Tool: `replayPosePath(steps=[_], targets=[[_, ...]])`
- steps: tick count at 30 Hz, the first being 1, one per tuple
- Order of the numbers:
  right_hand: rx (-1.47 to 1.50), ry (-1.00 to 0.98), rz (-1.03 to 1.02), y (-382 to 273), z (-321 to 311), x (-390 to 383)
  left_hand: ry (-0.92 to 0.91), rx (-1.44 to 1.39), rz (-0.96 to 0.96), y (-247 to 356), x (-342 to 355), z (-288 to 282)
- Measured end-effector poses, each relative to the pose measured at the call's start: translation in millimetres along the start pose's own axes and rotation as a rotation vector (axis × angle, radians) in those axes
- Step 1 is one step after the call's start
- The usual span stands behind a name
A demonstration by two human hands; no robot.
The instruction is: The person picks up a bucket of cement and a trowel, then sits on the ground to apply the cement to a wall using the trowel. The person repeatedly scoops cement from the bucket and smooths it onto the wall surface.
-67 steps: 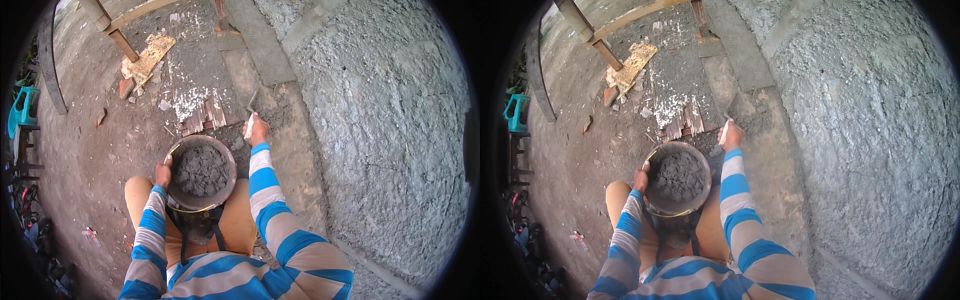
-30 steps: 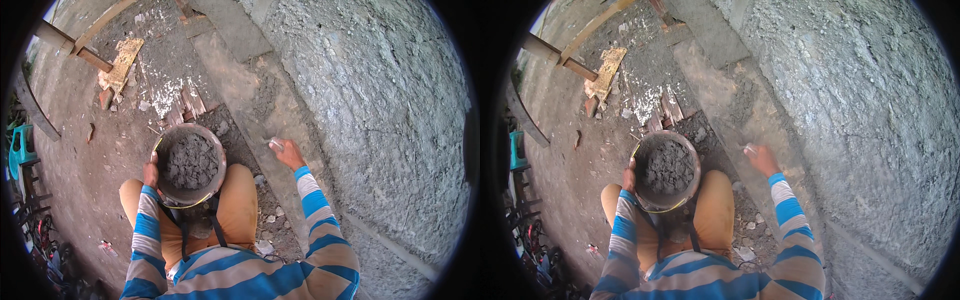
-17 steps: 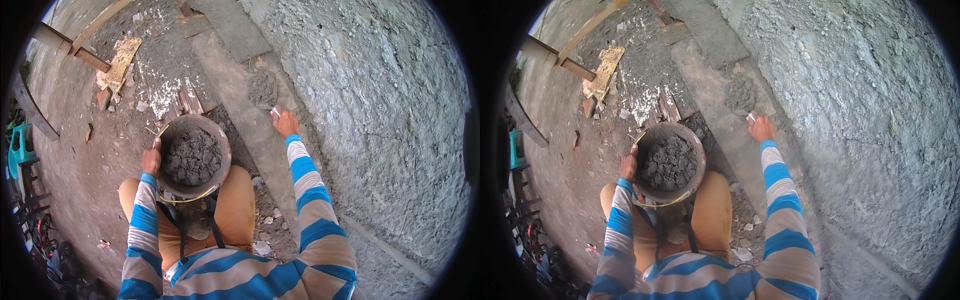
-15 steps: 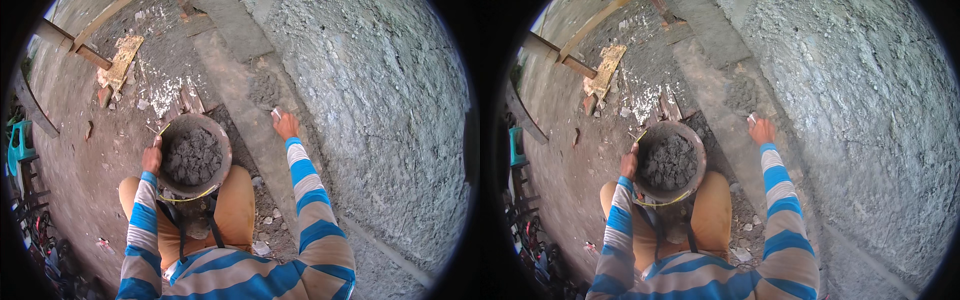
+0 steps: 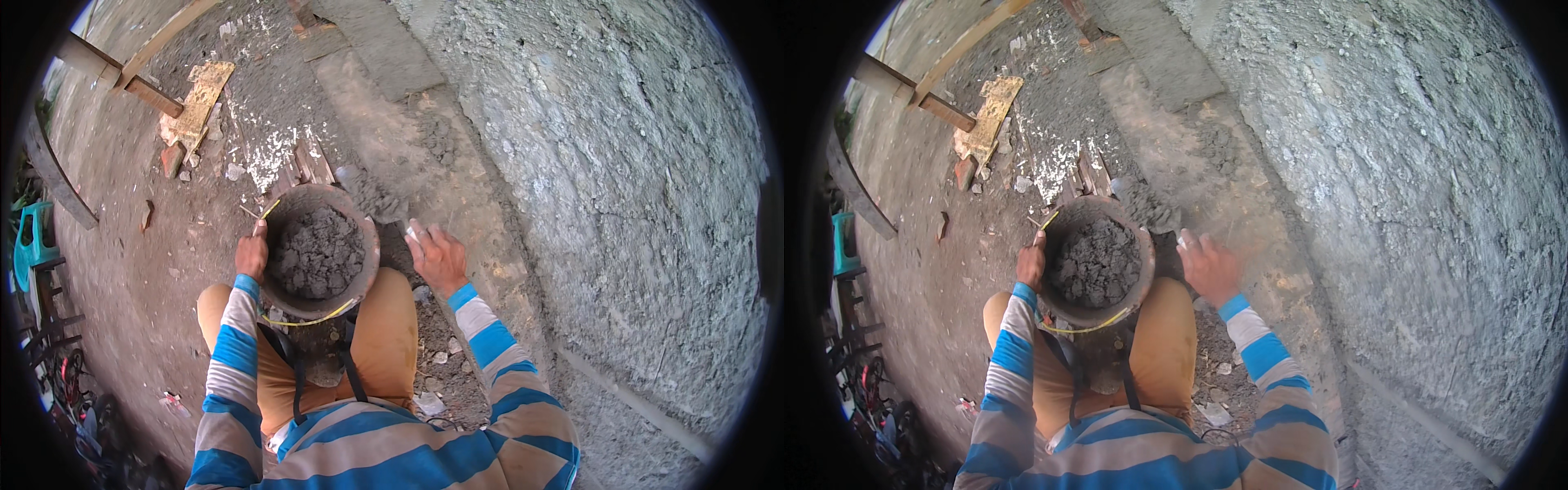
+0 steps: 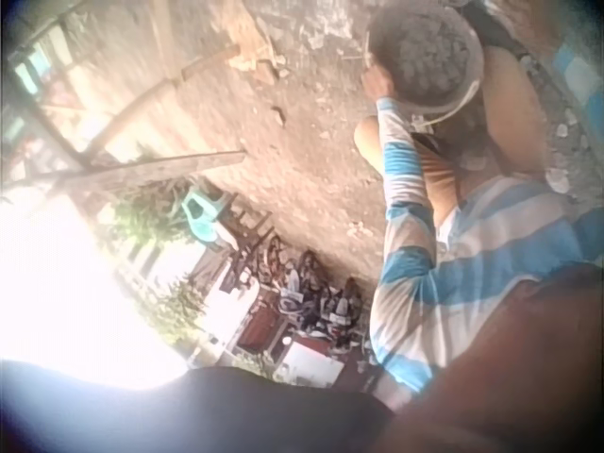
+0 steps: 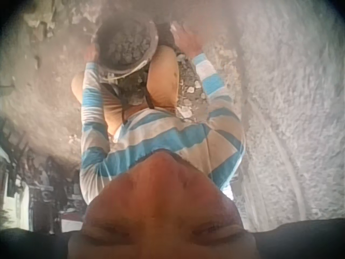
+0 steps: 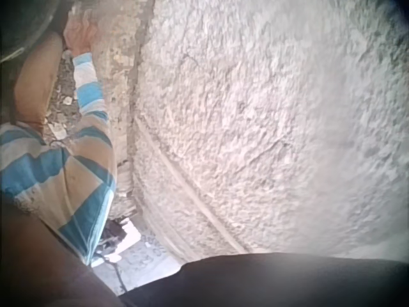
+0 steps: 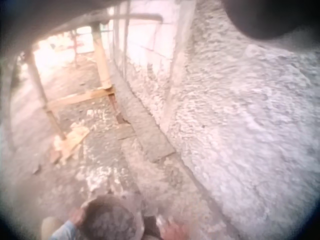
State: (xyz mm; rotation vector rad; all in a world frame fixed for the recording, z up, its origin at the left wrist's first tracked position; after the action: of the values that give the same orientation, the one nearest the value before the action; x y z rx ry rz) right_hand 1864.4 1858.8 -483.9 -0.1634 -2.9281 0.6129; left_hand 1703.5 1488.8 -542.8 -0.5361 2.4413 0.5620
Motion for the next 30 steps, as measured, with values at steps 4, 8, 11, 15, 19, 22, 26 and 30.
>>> replayPosePath(steps=[4, 8, 11, 15, 19, 22, 26, 30], targets=[[0.081, -0.101, -0.125, -21.0, -4.3, 4.8, 0.025, 0.014, -0.004, -0.6, -1.2, -0.9], [0.362, 0.167, 0.208, 55.5, 78.5, 28.5, 0.077, 0.058, 0.054, 6.4, -2.0, 7.1], [1.13, -0.112, 0.904, 30.7, 90.3, 96.6, 0.136, 0.031, -0.018, -1.6, -7.3, -5.9], [1.445, 0.305, 1.055, 52.5, 119.1, 167.0, 0.057, 0.014, -0.033, 8.2, -0.8, 0.1], [1.552, 0.381, 1.172, 79.6, 130.5, 197.7, 0.039, -0.002, 0.003, -7.6, 19.0, 14.3], [1.617, 0.431, 1.238, 74.2, 132.3, 185.5, 0.081, -0.033, 0.042, -29.9, 32.2, 14.5], [1.671, 0.568, 1.291, 81.5, 132.7, 109.6, 0.058, -0.011, 0.008, -6.9, 8.9, 6.6], [1.71, 0.682, 1.251, 88.3, 117.6, 78.9, 0.055, 0.013, -0.025, 1.8, 0.1, -0.2]])
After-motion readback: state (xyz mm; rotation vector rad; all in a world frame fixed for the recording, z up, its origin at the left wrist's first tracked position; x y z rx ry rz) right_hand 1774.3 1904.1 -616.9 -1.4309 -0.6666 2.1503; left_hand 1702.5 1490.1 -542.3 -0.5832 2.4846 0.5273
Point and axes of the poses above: each hand's wrist, its own x-axis towards the middle knuckle, its own z-axis out of the palm, y = z × x, the point moved 1 cm from there along x, towards the middle knuckle, and after that the axes turned 1 degree about x, right-handed, at the moved point
